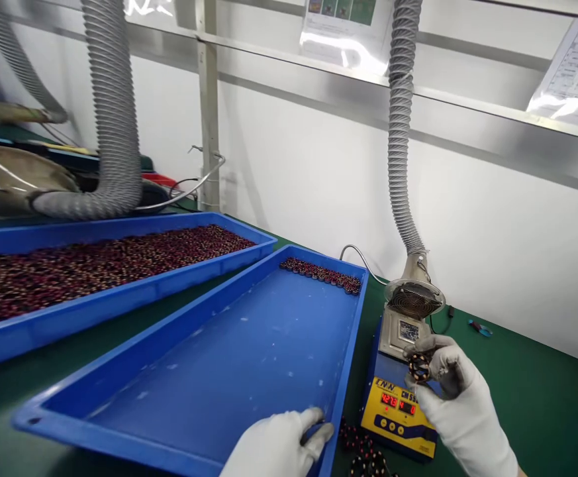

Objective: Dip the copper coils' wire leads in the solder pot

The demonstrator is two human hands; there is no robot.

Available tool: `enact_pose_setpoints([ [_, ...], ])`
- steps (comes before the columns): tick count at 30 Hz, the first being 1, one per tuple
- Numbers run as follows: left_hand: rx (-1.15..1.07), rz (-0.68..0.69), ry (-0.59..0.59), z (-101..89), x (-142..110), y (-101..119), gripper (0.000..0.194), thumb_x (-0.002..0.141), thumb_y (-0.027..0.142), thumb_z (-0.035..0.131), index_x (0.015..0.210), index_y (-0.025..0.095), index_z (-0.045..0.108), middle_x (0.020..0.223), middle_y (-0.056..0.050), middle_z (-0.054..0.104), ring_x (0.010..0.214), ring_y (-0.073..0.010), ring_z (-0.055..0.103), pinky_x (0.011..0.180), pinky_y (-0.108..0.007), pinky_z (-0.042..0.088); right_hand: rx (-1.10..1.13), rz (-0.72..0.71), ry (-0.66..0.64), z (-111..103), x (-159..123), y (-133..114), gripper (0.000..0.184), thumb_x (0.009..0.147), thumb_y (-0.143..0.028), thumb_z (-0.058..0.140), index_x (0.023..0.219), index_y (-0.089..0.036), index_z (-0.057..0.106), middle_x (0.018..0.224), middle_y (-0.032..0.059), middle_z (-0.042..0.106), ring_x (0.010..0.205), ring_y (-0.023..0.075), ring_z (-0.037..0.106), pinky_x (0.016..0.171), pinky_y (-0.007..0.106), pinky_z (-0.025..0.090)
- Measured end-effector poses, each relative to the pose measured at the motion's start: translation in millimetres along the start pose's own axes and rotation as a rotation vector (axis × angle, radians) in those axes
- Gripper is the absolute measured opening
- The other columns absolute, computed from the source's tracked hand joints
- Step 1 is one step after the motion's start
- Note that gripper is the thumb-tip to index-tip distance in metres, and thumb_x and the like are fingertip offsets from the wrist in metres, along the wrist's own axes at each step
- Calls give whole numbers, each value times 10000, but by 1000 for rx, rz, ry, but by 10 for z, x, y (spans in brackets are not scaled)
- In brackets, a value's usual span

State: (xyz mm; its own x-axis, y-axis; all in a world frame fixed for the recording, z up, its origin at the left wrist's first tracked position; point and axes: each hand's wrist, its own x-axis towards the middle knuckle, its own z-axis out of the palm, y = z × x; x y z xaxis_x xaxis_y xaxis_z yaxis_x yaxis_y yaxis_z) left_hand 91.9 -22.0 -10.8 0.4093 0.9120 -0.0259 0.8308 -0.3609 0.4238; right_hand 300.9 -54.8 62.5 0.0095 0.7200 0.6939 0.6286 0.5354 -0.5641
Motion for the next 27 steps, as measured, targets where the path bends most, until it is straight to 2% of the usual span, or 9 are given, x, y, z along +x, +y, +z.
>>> enact_pose_setpoints([
  [5,-2,9,49,46,-25,-19,358,829,405,314,916,287,641,839,-51,725,774,-264,657,661,-349,469,195,38,-30,105,-20,-165,276,617,-15,588,650,-221,407,849,28,589,803,161,592,656,249,486],
  [12,10,36,89,88,-38,-41,362,836,418,300,877,292,636,793,-44,722,747,-256,658,638,-331,456,525,345,-82,249,-10,-322,260,544,-52,650,628,-209,460,787,11,629,712,167,627,592,240,500],
  [15,14,50,98,99,-38,-52,371,839,422,290,854,286,634,774,-48,718,736,-260,658,634,-335,452,636,457,-45,305,-34,-323,268,524,-94,686,665,-208,488,753,15,641,664,175,630,570,261,496],
  [18,6,60,93,97,-47,-41,378,839,418,284,848,279,635,776,-56,716,738,-259,656,642,-338,449,718,467,-42,415,-14,-231,307,527,-183,723,740,-215,503,760,29,654,622,186,627,560,302,494],
  [20,-1,58,86,90,-57,-19,379,835,409,285,871,274,638,797,-66,714,749,-263,653,656,-348,448,677,470,-56,575,50,-128,353,548,-253,713,826,-221,498,803,39,655,657,194,628,575,316,496],
  [22,-10,54,72,74,-65,-6,386,827,405,292,860,262,649,800,-81,713,748,-275,652,661,-364,449,491,488,-133,839,147,-2,342,598,-285,668,882,-212,492,844,43,650,741,192,621,625,309,497],
  [24,-29,57,46,43,-67,-30,375,807,432,327,835,268,663,784,-77,717,742,-279,656,657,-362,457,242,507,-277,1198,253,150,226,646,-246,629,837,-190,521,822,31,648,769,175,609,670,288,489],
  [27,-57,39,8,-38,-60,-174,333,765,467,397,849,296,670,790,-56,725,755,-272,661,671,-351,473,57,541,-393,1788,405,431,139,625,-174,679,718,-162,576,720,6,635,714,165,600,687,298,480],
])
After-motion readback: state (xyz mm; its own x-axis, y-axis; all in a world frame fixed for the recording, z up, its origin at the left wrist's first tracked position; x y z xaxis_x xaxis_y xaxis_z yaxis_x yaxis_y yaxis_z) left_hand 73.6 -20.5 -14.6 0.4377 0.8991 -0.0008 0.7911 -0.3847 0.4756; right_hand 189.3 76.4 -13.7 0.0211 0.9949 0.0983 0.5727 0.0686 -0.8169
